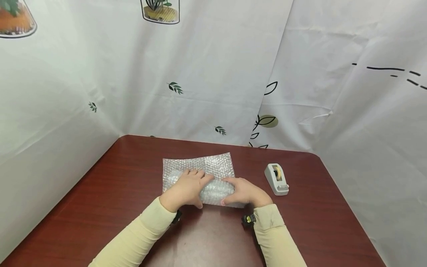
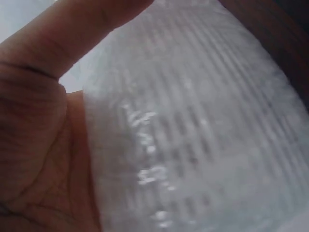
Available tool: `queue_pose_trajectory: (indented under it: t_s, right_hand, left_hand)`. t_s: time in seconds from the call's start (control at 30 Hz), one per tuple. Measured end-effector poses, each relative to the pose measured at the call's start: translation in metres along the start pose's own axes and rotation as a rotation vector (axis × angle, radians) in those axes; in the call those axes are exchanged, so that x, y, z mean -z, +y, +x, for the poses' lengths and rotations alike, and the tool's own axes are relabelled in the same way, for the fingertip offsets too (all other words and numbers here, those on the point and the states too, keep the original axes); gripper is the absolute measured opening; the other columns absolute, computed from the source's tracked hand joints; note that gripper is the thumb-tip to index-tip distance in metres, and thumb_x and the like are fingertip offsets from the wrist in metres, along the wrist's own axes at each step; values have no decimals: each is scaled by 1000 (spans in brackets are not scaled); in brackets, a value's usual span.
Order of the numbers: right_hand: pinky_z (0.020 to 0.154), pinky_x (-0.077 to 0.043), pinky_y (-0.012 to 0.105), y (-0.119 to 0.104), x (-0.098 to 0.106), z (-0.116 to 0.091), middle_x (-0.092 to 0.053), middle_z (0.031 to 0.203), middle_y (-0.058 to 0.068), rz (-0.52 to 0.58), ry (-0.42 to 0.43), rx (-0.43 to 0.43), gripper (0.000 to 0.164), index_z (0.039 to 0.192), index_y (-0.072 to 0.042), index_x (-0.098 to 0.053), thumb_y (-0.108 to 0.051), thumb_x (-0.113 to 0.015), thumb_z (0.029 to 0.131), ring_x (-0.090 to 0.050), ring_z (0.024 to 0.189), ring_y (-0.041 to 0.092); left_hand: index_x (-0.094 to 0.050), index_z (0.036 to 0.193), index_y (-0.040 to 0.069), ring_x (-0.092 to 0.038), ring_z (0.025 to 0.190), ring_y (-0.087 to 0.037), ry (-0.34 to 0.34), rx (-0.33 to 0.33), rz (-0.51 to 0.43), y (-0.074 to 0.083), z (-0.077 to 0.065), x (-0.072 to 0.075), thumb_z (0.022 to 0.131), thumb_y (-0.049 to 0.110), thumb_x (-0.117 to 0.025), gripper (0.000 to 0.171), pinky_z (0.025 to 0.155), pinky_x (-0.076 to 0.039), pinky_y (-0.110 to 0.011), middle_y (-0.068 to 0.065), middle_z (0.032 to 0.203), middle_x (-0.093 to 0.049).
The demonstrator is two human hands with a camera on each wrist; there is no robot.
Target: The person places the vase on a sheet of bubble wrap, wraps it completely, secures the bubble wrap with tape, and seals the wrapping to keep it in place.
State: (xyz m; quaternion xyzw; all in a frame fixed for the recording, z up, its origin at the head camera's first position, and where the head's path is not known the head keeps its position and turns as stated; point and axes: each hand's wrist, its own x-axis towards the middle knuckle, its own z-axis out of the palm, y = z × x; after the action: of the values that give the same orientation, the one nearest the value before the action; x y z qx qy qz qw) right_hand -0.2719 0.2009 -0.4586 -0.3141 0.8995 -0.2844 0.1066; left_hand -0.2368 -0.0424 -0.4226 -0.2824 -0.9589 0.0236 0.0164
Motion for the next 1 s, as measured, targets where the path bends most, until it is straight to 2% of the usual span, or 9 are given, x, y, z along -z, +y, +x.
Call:
queue_pose_trajectory:
  t_s: [0.23, 0.43, 0.53, 0.73, 0.87, 1.0]
  right_hand:
    - [91, -49, 40, 3, -3, -1, -63, 127, 9, 31, 37, 14, 74, 136, -8, -59, -38, -86, 74, -59, 106, 20]
    - [99, -46, 50, -1, 1, -1, -58, 135, 15, -9, 37, -31, 78, 139, -5, -56, -41, -85, 76, -57, 117, 30]
    - [99, -46, 50, -7, 5, -2, -60, 130, 15, -63, 32, -49, 78, 139, -6, -57, -43, -85, 76, -57, 117, 32]
    - [93, -49, 47, -24, 10, -3, -61, 119, 10, -187, 123, 35, 74, 135, -12, -60, -39, -88, 72, -56, 111, 28]
    - [90, -50, 42, -34, 11, -3, -59, 113, 4, -236, 182, 78, 67, 127, -16, -61, -35, -90, 70, -54, 107, 22]
    - [83, -49, 38, -44, 12, -6, -57, 106, 1, -268, 196, 64, 58, 118, -18, -63, -34, -90, 69, -52, 98, 19]
  left_hand:
    - [-50, 145, 25, -56, 123, -33, 3, -24, -17, -6, 4, -5, 61, 50, -94, 98, 102, -43, -56, -9, 135, -59]
    - [-51, 144, 27, -59, 118, -31, 32, -38, 12, -12, 6, -7, 61, 63, -89, 98, 97, -46, -53, -7, 130, -62]
    - [-51, 144, 27, -60, 116, -31, 45, -36, 10, -13, 8, -10, 60, 66, -87, 100, 97, -47, -53, -7, 128, -63]
    - [-52, 144, 27, -61, 115, -30, 51, -36, 4, -15, 11, -12, 61, 67, -86, 99, 96, -47, -53, -7, 127, -64]
    - [-54, 143, 26, -61, 114, -29, 61, -41, 3, -17, 13, -13, 61, 68, -85, 97, 94, -48, -52, -6, 125, -64]
    - [-53, 142, 20, -61, 116, -27, 80, -46, -27, -19, 15, -14, 61, 67, -85, 99, 94, -48, -51, -6, 126, -65]
